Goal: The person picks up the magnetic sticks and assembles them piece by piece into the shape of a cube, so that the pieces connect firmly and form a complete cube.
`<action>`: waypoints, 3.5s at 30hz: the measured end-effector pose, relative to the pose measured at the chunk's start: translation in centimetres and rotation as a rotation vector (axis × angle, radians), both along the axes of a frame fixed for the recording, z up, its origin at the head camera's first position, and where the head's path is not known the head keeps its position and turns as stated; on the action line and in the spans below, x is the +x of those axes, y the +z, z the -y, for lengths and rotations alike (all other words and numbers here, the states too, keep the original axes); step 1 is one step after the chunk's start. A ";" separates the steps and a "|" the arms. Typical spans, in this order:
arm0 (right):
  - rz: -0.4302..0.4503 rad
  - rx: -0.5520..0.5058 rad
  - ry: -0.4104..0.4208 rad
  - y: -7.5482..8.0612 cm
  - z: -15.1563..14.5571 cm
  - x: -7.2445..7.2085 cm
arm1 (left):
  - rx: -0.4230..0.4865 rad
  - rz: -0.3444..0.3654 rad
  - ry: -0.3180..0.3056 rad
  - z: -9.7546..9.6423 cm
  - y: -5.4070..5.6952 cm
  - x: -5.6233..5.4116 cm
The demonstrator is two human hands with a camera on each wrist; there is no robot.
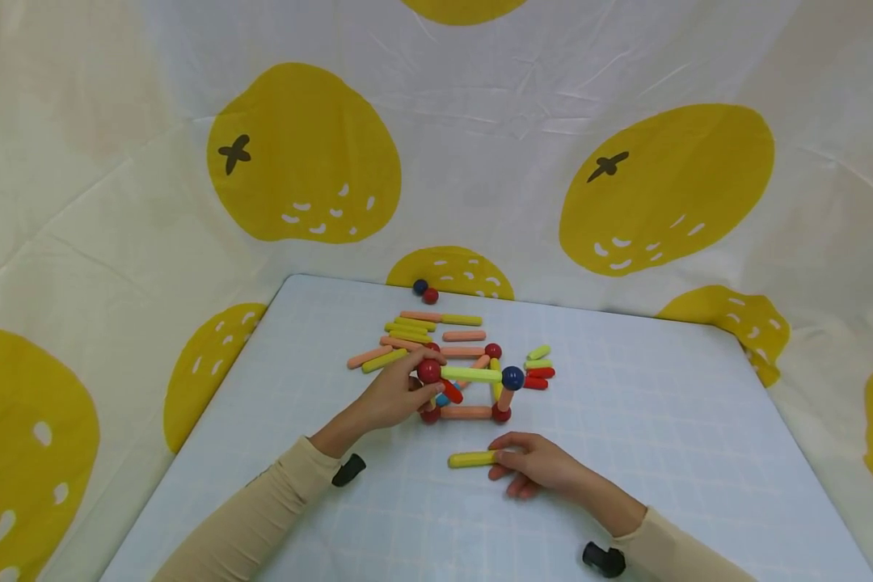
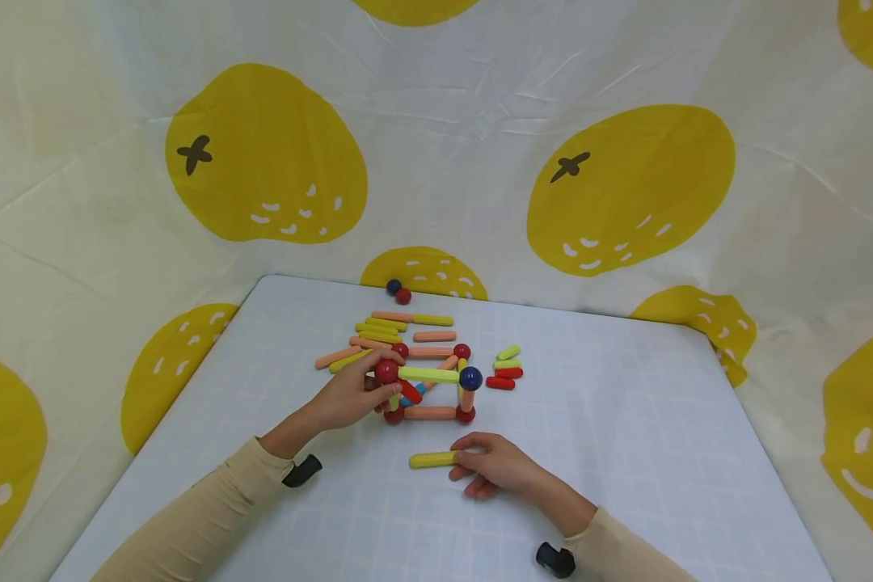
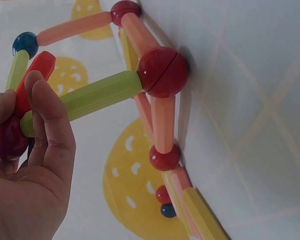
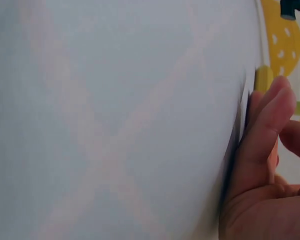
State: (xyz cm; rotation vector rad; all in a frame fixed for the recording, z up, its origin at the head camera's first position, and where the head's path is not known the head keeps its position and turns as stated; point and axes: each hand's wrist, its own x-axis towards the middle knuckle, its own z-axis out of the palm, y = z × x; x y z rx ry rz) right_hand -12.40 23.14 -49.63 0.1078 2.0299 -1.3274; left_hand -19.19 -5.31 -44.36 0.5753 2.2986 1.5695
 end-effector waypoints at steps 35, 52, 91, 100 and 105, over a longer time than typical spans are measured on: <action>0.077 -0.356 -0.490 1.0 2.4 -0.2 | -0.051 -0.053 0.030 -0.1 0.0 0.1; -0.042 -0.358 -0.379 1.8 4.5 -0.4 | -0.069 -0.110 0.061 -0.2 0.1 0.1; -0.347 0.284 -0.160 1.0 0.2 -2.9 | -0.303 -0.077 0.087 -0.4 -2.6 0.4; -0.430 0.389 0.044 0.8 -0.2 -3.9 | -0.452 -0.093 0.011 0.1 -5.2 -0.1; -0.452 0.360 0.109 1.3 0.1 -3.2 | -0.504 -0.076 0.022 0.5 -4.5 -1.1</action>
